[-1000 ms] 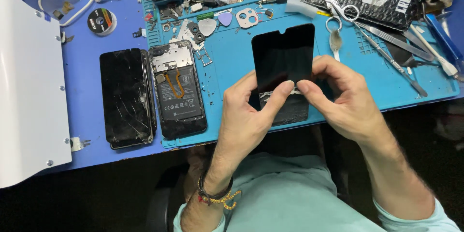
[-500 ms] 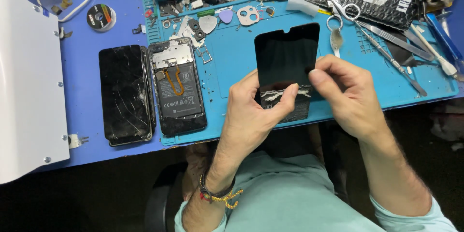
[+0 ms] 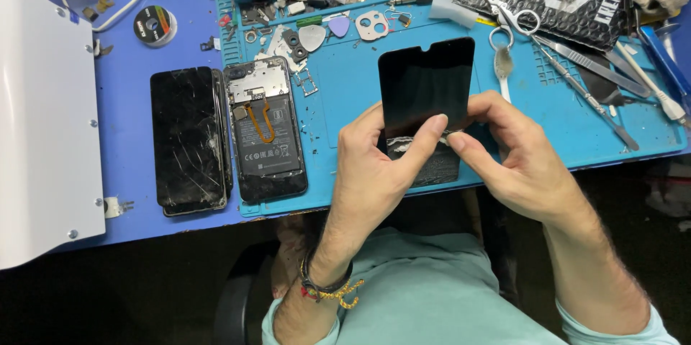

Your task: Aligning a replacement screen onto a smartphone chassis during repair

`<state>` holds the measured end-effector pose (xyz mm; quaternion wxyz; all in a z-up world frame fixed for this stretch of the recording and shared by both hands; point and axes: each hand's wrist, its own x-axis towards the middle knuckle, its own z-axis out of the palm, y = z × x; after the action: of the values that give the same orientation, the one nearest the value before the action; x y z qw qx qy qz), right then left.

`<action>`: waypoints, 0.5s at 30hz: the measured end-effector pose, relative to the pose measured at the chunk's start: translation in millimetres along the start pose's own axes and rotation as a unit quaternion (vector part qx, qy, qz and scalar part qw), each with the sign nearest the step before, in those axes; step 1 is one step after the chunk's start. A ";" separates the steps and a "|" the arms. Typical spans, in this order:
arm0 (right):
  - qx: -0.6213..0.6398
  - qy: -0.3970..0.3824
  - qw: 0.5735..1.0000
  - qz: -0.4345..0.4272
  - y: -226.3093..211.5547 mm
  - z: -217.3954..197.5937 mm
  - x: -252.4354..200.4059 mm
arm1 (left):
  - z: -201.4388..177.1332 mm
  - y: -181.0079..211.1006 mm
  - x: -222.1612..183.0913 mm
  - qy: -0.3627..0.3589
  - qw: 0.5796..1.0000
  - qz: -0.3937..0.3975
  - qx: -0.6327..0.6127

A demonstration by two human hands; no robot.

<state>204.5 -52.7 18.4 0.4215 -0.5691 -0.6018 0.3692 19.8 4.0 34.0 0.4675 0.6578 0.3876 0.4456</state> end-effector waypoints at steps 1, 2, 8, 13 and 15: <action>0.000 0.001 1.000 0.000 0.4 -0.8 0.9 | 0.3 -1.0 -0.2 -0.001 1.000 0.001 0.000; 0.012 0.009 1.000 0.011 0.7 -1.8 1.1 | 0.9 -2.0 -0.4 -0.006 1.000 -0.001 -0.006; 0.014 0.045 0.999 0.003 10.0 -3.3 2.9 | 1.6 -3.7 -1.5 -0.010 1.000 0.002 -0.011; -0.021 0.071 0.997 -0.020 -4.5 1.7 7.1 | 1.0 -3.2 -2.1 -0.015 0.999 0.000 -0.028; -0.033 0.054 0.996 -0.056 -3.2 0.4 7.6 | -1.2 -1.5 -1.8 -0.013 1.000 0.014 -0.005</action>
<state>202.9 -45.4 21.9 0.4541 -0.5672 -0.6211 0.2937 18.0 3.1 32.3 0.4694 0.6667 0.3699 0.4453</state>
